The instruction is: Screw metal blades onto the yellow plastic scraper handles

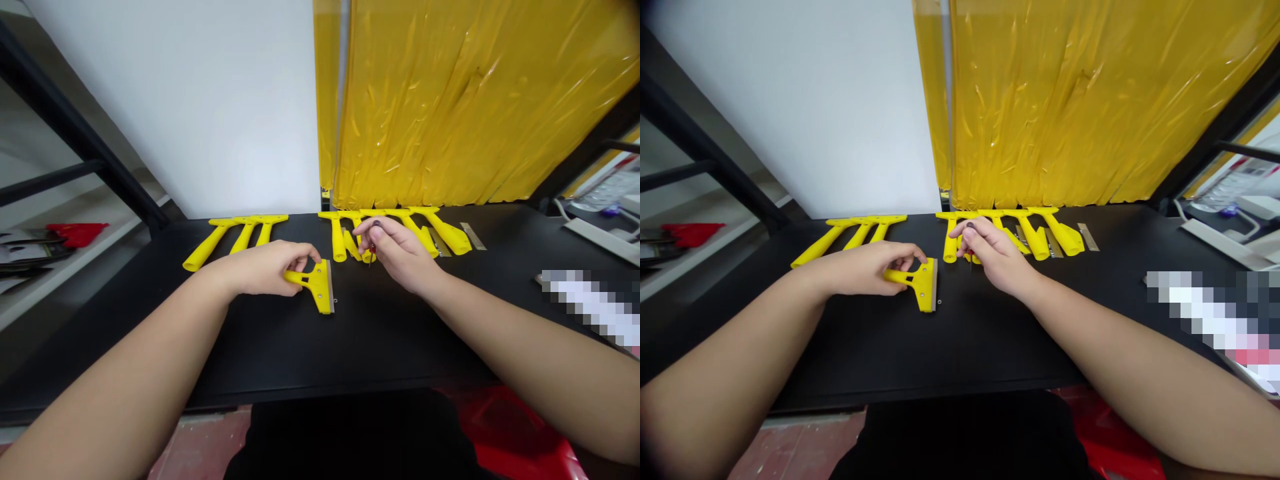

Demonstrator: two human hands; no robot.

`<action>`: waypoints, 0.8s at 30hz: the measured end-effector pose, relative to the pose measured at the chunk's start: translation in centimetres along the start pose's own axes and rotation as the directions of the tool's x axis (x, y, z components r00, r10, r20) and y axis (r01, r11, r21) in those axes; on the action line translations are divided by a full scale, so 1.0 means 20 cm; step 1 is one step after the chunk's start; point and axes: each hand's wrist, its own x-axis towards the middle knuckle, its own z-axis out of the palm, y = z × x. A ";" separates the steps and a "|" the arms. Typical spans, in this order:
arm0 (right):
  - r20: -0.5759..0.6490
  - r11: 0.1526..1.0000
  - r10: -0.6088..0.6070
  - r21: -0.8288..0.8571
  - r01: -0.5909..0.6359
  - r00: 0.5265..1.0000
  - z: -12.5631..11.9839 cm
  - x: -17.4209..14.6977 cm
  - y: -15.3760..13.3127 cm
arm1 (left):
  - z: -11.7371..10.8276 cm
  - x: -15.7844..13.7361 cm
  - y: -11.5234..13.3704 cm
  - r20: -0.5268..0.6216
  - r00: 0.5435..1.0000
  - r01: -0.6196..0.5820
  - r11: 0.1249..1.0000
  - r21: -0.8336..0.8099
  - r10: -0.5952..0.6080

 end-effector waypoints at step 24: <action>0.017 0.968 -0.160 -0.192 0.161 0.987 0.08 -0.02 -0.03 | 0.02 0.00 0.09 0.014 0.994 -0.111 0.993 0.029 0.110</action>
